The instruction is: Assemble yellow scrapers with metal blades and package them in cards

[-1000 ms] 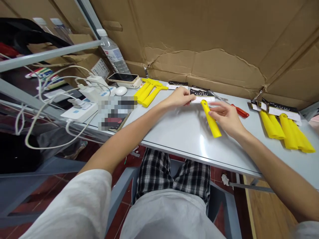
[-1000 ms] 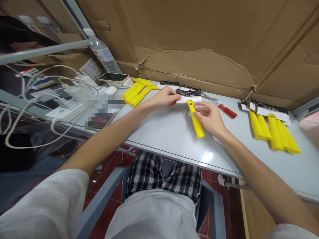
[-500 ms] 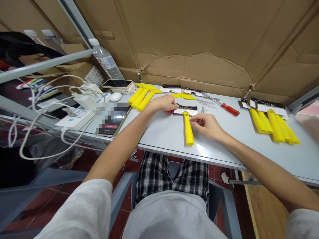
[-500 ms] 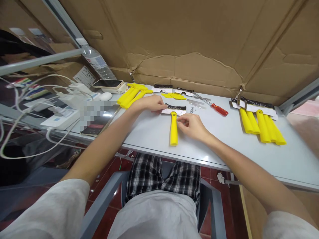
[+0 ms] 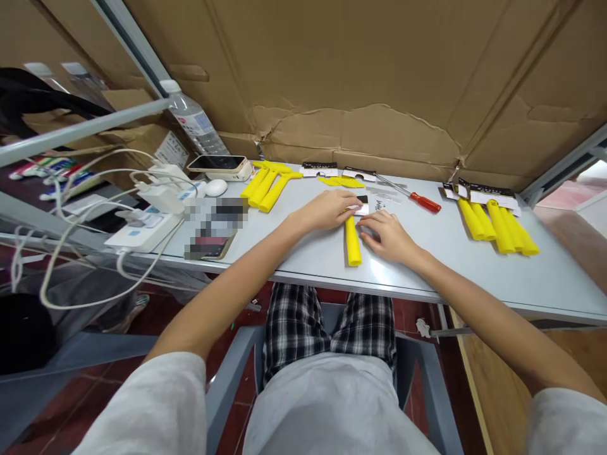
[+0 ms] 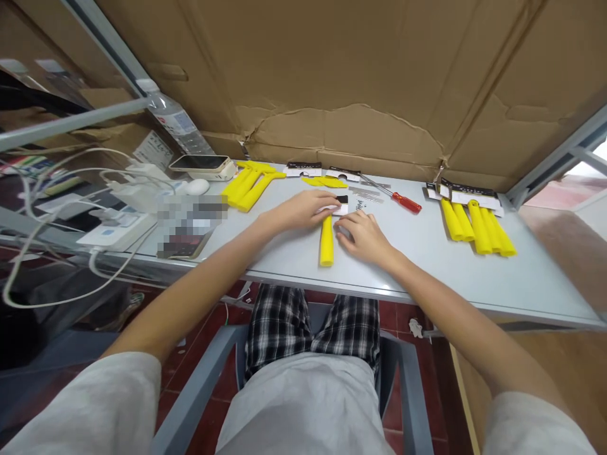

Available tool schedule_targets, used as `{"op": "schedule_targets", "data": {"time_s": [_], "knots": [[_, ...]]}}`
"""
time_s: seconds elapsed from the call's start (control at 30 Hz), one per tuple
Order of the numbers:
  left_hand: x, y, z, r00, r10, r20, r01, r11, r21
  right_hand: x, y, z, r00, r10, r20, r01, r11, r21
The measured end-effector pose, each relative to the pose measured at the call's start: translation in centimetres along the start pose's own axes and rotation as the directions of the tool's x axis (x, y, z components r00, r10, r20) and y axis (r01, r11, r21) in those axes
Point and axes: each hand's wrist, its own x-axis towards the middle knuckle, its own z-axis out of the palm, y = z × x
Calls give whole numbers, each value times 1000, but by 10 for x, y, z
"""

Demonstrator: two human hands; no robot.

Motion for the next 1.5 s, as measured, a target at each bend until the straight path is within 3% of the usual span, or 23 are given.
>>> {"op": "schedule_targets", "data": {"time_s": [0.13,0.2,0.37,0.47,0.57,0.7,0.83,0.93,1.03,1.17,1.33,1.5], "knots": [[9,0,19,999,-50,10,50,999,-3,0,-2,2,1000,-2,7,3,998,-58],[12,3,20,997,-65,-48,67,997,33,1,0,2,1000,3,4,-3,998,-65],[-14,34,12,947,-265,-183,296,940,169,-9,3,-2,996,92,5,-91,990,-104],[-48,59,13,899,-424,-111,437,880,184,-27,-5,-2,977,194,88,-177,969,-171],[-73,75,22,862,-507,7,498,849,177,-42,-17,-4,958,253,133,-221,952,-213],[-79,81,29,863,-505,10,497,852,164,-35,-39,-15,935,335,117,-305,928,-216],[-75,81,28,863,-505,-12,501,853,145,-2,-63,-24,880,475,14,-466,867,-174],[-76,80,28,866,-500,-14,496,856,143,28,-74,-22,865,500,-47,-501,850,-162],[-78,78,31,875,-484,-17,481,865,140,54,-79,-16,844,536,-24,-530,826,-193],[-79,74,35,886,-457,-71,463,879,112,76,-82,-15,830,549,101,-511,820,-258],[-81,73,33,883,-436,-171,448,893,37,69,-87,-18,839,506,200,-449,851,-272],[-84,69,31,865,-441,-240,438,896,-71,27,-83,-21,875,445,191,-385,879,-281]]}}
